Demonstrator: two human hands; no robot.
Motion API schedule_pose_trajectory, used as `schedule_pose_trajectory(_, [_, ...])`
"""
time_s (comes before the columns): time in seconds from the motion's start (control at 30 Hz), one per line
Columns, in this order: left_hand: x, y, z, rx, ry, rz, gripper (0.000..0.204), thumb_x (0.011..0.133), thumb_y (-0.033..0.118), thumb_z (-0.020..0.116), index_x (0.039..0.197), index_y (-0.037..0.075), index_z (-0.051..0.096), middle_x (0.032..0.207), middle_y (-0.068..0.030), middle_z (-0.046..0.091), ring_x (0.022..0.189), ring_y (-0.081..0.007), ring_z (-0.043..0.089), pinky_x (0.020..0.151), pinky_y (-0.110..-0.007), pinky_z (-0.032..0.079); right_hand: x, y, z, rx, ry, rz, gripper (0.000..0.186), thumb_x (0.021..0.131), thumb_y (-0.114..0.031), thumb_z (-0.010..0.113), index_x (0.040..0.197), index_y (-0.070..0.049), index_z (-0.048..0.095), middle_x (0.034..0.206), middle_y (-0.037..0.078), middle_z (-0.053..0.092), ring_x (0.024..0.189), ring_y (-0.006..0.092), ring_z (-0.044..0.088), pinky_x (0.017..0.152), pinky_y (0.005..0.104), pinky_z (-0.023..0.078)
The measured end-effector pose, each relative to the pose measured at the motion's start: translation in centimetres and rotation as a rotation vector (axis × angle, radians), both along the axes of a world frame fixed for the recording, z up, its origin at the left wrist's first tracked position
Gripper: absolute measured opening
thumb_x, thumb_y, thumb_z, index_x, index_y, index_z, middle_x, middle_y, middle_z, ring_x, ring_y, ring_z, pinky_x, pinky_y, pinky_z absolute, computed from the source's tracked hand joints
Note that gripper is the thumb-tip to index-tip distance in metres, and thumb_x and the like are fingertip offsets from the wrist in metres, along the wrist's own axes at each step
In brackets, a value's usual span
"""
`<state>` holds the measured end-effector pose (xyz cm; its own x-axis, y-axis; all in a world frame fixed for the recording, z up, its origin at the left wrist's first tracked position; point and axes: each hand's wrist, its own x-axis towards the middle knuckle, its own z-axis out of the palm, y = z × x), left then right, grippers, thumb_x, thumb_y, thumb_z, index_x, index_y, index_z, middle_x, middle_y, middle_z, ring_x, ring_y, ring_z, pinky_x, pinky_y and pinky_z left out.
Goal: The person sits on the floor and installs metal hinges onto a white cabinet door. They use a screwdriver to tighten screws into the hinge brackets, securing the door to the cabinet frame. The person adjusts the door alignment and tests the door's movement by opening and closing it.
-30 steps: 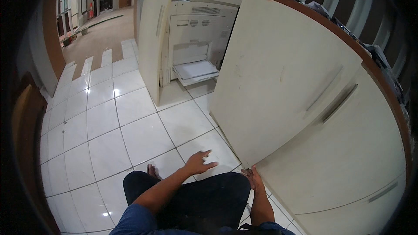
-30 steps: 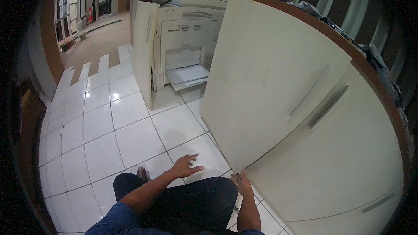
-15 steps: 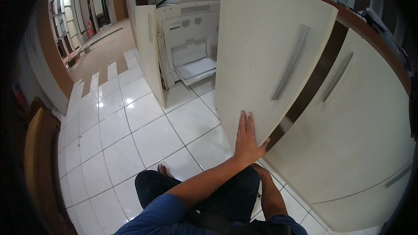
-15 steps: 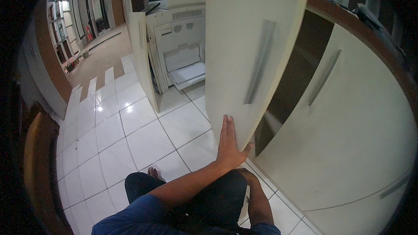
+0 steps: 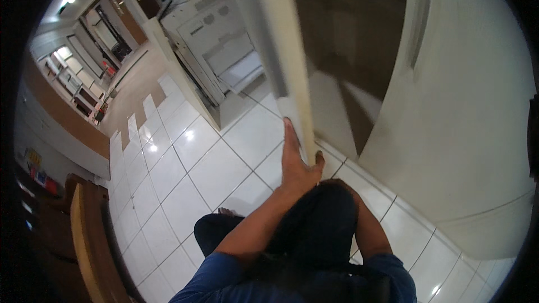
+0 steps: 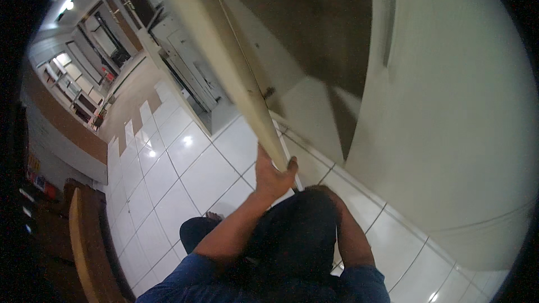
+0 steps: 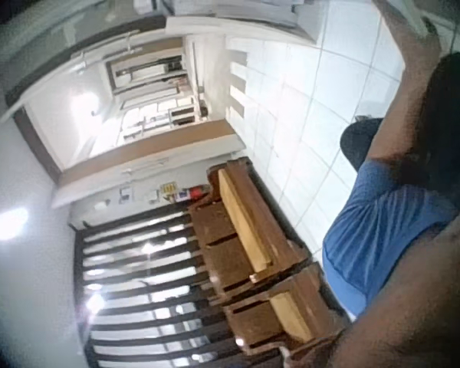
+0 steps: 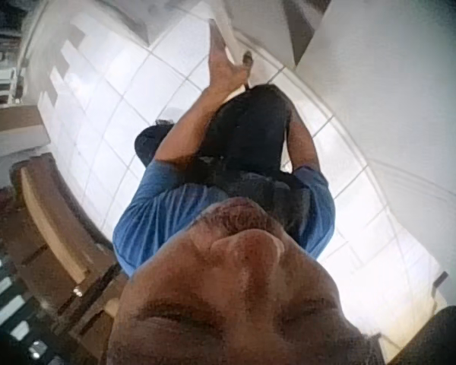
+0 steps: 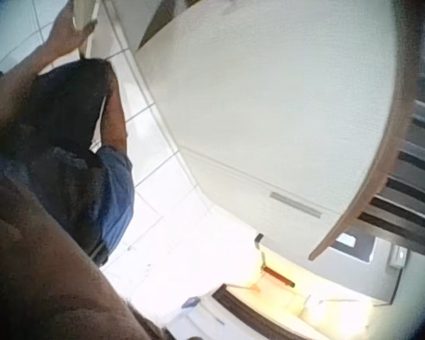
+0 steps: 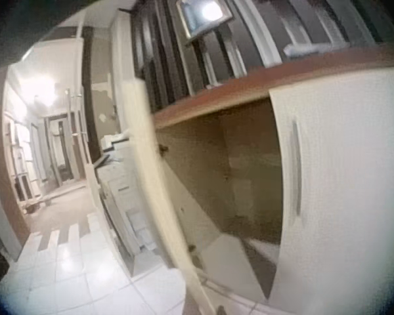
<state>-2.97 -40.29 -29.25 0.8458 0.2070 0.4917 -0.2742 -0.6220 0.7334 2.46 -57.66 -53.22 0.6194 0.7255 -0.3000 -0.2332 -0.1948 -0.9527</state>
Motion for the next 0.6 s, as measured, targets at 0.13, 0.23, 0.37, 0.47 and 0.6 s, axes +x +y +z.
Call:
schedule_pose_trajectory(0.13, [-1.8,2.8,-0.1,0.082,0.043,-0.009,0.067,0.067,0.0,0.068,0.127,-0.005,0.037,0.126,-0.0297,0.044,0.112,-0.0436,0.048,0.092,-0.042,0.042,-0.7,-0.3,-0.8,0.015,-0.284,0.015,0.041,0.082,-0.024,0.065,0.117,-0.003,0.062,0.117,0.016,0.062,0.105,0.0281,0.061,0.093,0.0392,0.046])
schedule_pose_trajectory(0.23, [-2.8,3.7,0.9,0.136,-0.08,0.017,0.033,0.069,0.0,0.064,0.101,0.0,0.056,0.095,-0.0202,0.059,0.082,-0.0369,0.059,0.072,-0.041,0.047,-1.8,-1.7,-1.9,0.028,-0.651,-0.026,0.041,0.082,-0.024,0.065,0.117,-0.002,0.062,0.117,0.017,0.062,0.105,0.0288,0.061,0.092,0.0394,0.046])
schedule_pose_trajectory(0.37, [-4.4,5.2,1.6,0.071,-0.035,0.068,0.022,0.074,0.003,0.063,0.095,-0.001,0.06,0.087,-0.0159,0.064,0.081,-0.0305,0.063,0.074,-0.037,0.048,-2.7,-3.5,-3.6,-0.038,-0.857,-0.179,0.041,0.082,-0.024,0.065,0.117,-0.002,0.061,0.117,0.018,0.062,0.104,0.0296,0.061,0.092,0.0397,0.047])
schedule_pose_trajectory(0.47, [-5.3,6.1,2.1,0.02,-0.005,0.066,0.021,0.076,0.004,0.062,0.095,-0.002,0.059,0.09,-0.0156,0.063,0.083,-0.0277,0.062,0.076,-0.036,0.047,-4.3,-6.3,-3.3,-0.25,-0.578,-0.335,0.041,0.084,-0.026,0.064,0.115,0.0,0.061,0.114,0.021,0.062,0.098,0.0319,0.064,0.086,0.0391,0.05])
schedule_pose_trajectory(0.6, [-6.1,7.6,1.8,0.012,-0.045,0.11,0.018,0.077,0.004,0.061,0.095,-0.002,0.06,0.088,-0.0154,0.063,0.082,-0.0279,0.062,0.075,-0.036,0.048,-7.6,-9.0,2.7,-0.393,-0.282,-0.549,0.045,0.083,-0.03,0.067,0.114,0.002,0.061,0.111,0.023,0.063,0.094,0.0329,0.065,0.083,0.0383,0.051])
